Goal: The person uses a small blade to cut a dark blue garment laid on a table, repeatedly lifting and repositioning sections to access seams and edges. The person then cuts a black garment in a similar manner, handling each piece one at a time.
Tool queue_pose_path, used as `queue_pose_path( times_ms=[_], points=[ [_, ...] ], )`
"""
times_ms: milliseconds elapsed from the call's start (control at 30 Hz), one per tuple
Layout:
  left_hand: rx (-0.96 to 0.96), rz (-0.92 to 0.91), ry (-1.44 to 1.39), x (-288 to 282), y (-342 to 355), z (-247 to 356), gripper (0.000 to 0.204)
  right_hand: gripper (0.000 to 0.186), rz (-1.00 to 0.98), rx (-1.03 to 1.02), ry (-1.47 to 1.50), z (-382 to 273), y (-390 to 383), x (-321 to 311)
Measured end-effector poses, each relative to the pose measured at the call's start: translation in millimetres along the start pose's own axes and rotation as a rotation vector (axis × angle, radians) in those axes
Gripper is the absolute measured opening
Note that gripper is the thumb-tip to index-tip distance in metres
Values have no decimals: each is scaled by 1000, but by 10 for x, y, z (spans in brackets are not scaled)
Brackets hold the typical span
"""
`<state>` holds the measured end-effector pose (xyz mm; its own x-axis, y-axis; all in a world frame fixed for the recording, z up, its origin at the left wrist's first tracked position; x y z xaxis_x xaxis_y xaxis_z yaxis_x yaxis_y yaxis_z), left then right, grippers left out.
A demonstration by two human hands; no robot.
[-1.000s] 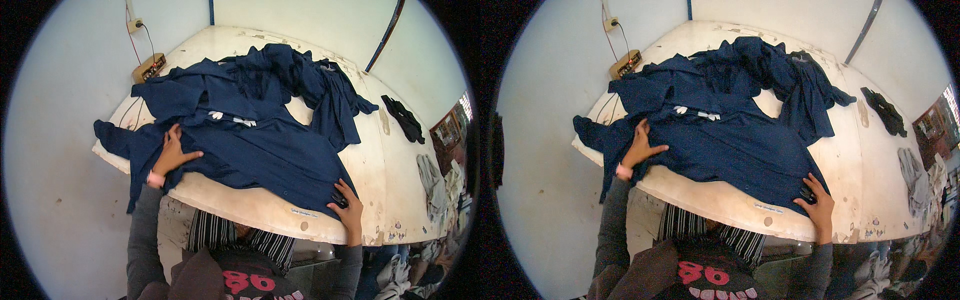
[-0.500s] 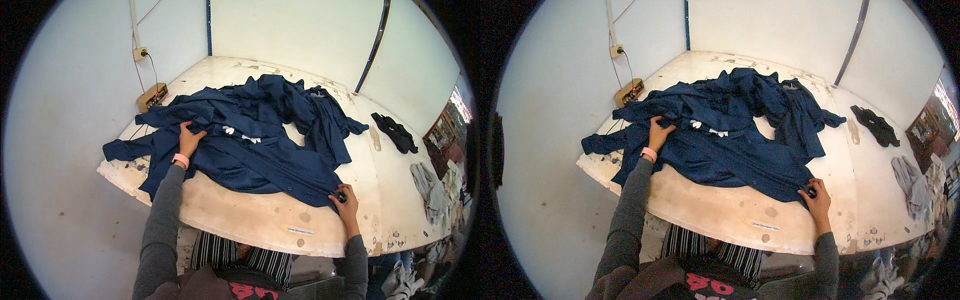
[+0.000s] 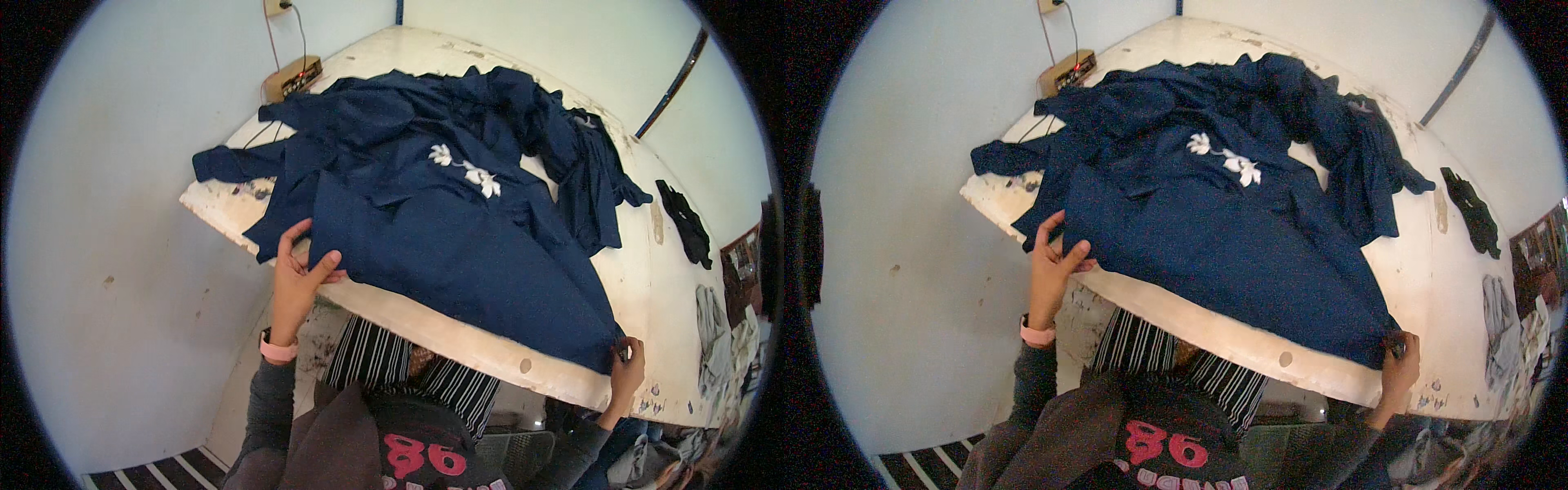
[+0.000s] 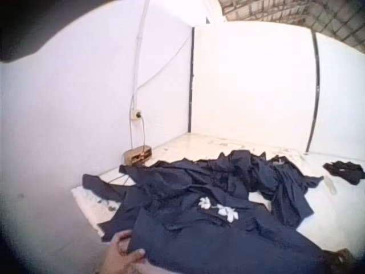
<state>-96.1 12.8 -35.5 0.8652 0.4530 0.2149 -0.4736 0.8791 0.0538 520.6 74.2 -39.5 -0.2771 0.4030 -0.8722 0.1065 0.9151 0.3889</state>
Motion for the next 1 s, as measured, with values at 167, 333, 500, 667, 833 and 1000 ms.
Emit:
queue_pose_path(
  times_ms=[167,333,500,667,833,1000],
  points=[
    [-25,91,-66,-123,-270,-303,67,42,-62,25,271,-963,-88,121],
    [-34,115,-166,-122,-340,-340,57,38,-287,-187,743,-2209,-239,460],
    [243,93,-68,-19,-431,-473,70,29,-494,-441,730,-3217,-461,858],
    [291,122,294,66,-444,-520,92,27,-530,-493,725,-3401,-608,1110],
    [230,119,232,-75,-426,-423,98,25,-541,-445,764,-3352,-619,1159],
    [245,282,375,-555,-463,-253,91,26,-502,-536,711,-3380,-622,1132]
  ],
)
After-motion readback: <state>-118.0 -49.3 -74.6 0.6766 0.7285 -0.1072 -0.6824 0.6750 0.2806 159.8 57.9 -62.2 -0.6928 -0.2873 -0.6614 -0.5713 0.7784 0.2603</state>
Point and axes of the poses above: each hand's wrist, its own y-axis towards the middle knuckle, its own x-axis out of the palm, z = x × y, the point moved 2 cm from there along y, towards the middle knuckle, and after that the axes turned 4 degrees about -y, right-handed, at the moved point
